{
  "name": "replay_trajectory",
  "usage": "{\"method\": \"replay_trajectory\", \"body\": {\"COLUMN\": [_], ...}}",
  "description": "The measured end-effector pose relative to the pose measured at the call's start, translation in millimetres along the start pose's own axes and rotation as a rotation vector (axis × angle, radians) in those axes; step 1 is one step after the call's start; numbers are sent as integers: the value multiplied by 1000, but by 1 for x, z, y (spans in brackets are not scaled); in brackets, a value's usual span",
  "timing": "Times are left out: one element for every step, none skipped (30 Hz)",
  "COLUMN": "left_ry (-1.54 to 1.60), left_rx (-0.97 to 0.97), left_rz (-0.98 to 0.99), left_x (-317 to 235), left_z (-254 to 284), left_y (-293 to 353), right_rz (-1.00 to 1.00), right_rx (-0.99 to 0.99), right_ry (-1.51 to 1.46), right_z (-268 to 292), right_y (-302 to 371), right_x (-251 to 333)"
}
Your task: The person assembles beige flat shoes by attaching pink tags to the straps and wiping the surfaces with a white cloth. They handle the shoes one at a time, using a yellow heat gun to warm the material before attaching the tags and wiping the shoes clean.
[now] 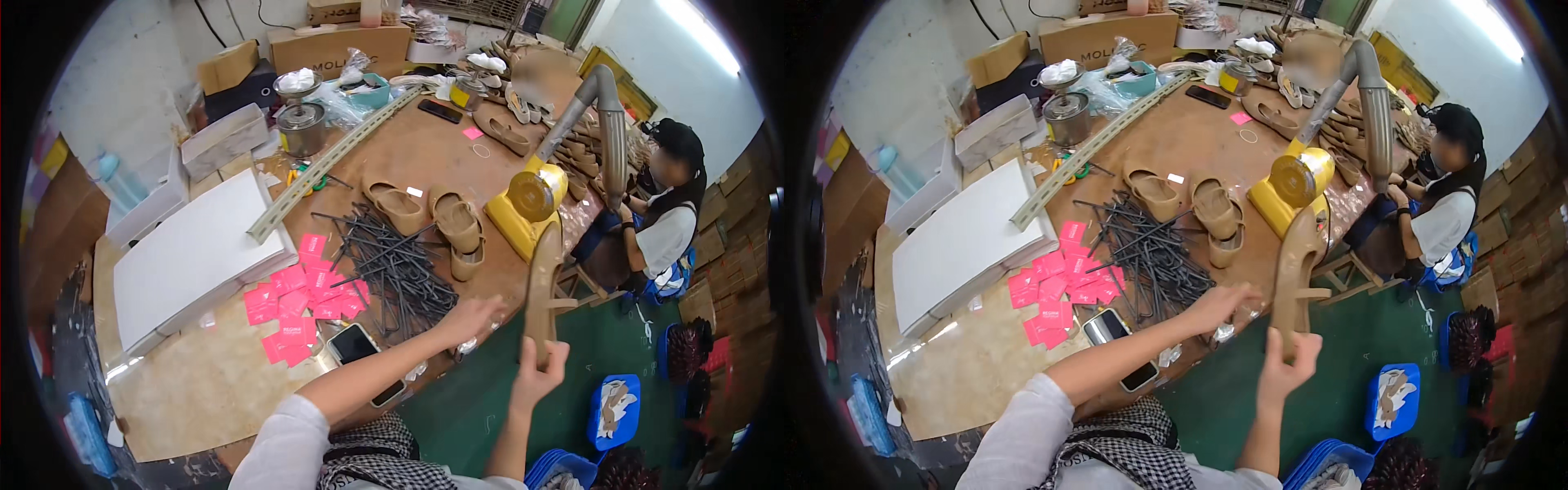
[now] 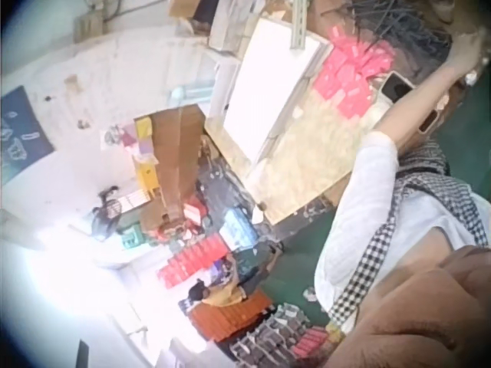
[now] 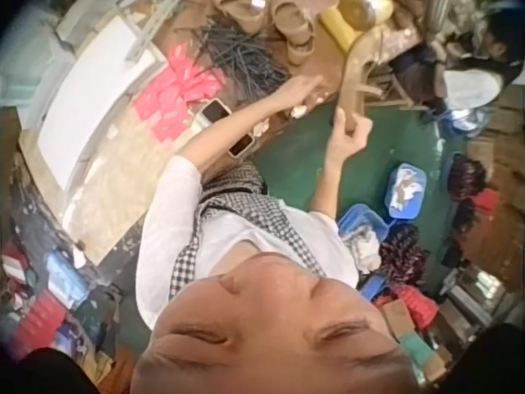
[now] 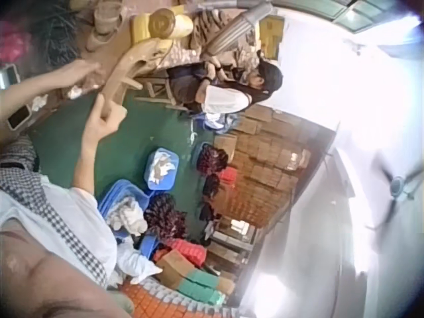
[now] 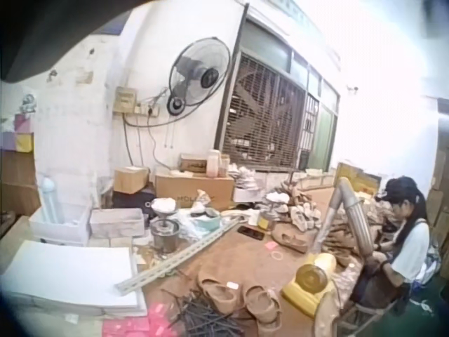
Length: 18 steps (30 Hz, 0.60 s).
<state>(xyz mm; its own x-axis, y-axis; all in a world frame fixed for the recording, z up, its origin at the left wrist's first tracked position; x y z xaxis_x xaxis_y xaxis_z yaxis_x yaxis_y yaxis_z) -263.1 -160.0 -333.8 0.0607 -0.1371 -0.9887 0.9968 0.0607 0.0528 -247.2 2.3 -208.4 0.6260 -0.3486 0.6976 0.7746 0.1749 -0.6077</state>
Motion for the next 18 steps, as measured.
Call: {"method": "replay_trajectory", "body": {"left_ry": [380, 588, 584, 561, 597, 620, 521, 638, 660, 688, 627, 567, 477, 387, 289, 189, 323, 455], "left_rx": [-94, -136, -282, -429, -505, -559, -605, -664, -683, -672, -703, -737, -776, -829, -1047, -1260, -1339, -1412], "left_rz": [69, 140, 119, 77, 114, 87, 143, 237, 280, 317, 327, 335, 353, 375, 375, 368, 323, 284], "left_x": [-10, -18, -1, -3, 1, 19, 14, 30, 38, 45, 48, 52, 55, 62, 74, 81, 75, 59], "left_z": [16, 24, 43, 61, 82, 102, 118, 125, 132, 136, 143, 148, 152, 152, 148, 143, 136, 124], "left_y": [22, 56, 74, 100, 130, 168, 201, 235, 270, 294, 323, 353, 385, 420, 465, 497, 506, 516], "right_rz": [119, 297, 462, 501, 539, 585, 577, 619, 596, 722, 849, 675, 491, 434, 384, 335, 364, 383], "right_rx": [69, 310, 562, 618, 676, 743, 648, 516, 472, 436, 409, 621, 829, 734, 634, 533, 549, 564], "right_ry": [82, 78, 81, -54, -192, -358, -214, -75, 78, 251, 415, 492, 552, 424, 297, 176, 37, -102], "right_z": [-16, -41, -70, -80, -94, -112, -125, -141, -161, -178, -198, -218, -233, -233, -228, -217, -206, -193], "right_y": [7, 20, 32, 31, 25, 21, -3, -31, -54, -71, -84, -107, -116, -117, -123, -130, -114, -85], "right_x": [18, 40, 54, 65, 76, 91, 67, 57, 44, 22, -4, -40, -68, -57, -35, -10, 26, 69]}}
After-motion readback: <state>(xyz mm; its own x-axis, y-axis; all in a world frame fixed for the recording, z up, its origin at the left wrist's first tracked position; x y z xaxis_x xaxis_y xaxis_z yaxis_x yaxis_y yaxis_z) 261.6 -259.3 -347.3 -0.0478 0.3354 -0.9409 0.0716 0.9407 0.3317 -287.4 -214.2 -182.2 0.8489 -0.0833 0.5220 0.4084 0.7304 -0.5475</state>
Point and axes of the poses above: each hand's wrist, its own y-axis away from the middle knuckle, its own z-axis out of the back of the hand, x = y × z, the point moved 7 cm from there along -y, towards the middle knuckle
